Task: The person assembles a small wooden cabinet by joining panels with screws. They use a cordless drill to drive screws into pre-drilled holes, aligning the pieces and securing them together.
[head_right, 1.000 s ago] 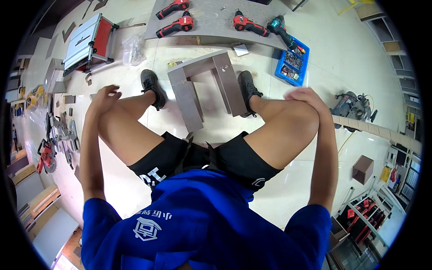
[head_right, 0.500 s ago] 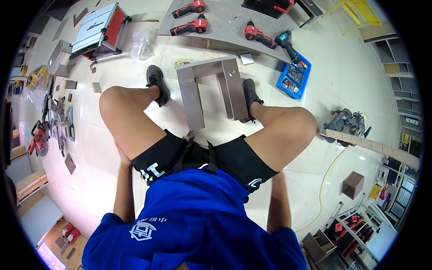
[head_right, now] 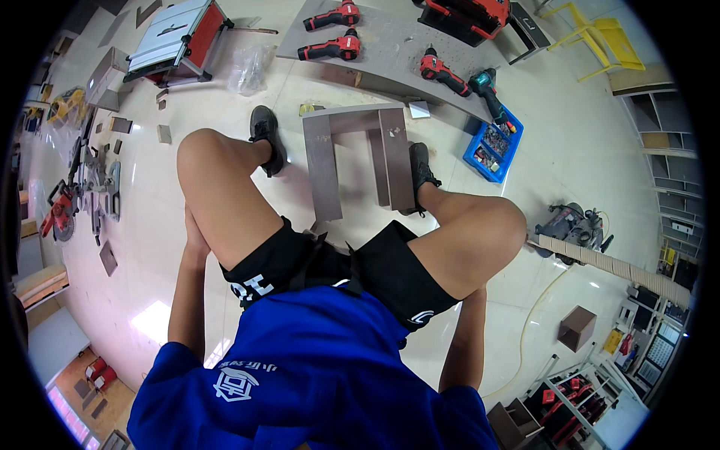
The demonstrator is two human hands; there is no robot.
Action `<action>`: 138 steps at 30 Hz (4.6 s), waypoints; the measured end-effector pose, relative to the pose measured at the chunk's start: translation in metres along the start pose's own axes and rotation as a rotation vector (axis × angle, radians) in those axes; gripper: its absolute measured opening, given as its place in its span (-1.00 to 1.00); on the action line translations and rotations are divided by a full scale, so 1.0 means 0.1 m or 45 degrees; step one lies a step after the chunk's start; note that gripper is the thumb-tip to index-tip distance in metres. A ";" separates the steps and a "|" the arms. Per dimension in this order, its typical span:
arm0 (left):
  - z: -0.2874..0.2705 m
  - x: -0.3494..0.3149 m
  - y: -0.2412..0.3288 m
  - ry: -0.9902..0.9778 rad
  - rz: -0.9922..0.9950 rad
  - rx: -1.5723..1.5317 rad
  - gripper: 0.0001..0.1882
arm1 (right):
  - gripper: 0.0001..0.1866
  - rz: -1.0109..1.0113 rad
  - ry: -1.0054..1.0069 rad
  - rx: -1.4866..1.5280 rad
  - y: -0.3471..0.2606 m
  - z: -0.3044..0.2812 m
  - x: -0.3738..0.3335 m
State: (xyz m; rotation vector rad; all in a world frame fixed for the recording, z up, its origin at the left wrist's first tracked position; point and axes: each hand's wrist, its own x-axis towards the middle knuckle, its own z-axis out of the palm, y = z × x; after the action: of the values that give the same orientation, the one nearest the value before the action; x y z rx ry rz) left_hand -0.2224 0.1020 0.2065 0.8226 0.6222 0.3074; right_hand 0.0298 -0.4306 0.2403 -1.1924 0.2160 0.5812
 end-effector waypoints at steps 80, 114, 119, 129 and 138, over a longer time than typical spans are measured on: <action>0.32 0.31 2.10 -0.020 0.978 0.692 -0.24 | -0.40 -1.141 -0.249 -0.002 -2.18 -0.46 -0.12; -0.16 0.72 1.28 0.322 0.965 1.000 -0.27 | -0.29 -1.096 0.411 -0.588 -1.11 -0.66 0.52; -1.43 0.20 -0.25 -0.194 -0.344 1.068 -0.21 | -0.27 -0.184 -0.151 -0.863 0.70 -1.32 0.36; -1.41 -0.01 -0.61 -0.053 0.077 0.554 -0.28 | -0.31 0.215 0.024 0.114 0.97 -1.04 -0.13; 0.26 0.44 0.70 0.247 0.047 0.551 -0.35 | -0.33 -0.061 0.009 0.129 -0.22 0.19 -0.14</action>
State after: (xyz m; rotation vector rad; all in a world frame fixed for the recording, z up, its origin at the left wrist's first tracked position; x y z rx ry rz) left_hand -0.1735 0.1537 0.2560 1.2296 0.8723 0.2918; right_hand 0.0269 -0.4233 0.2719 -1.0991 0.2199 0.5187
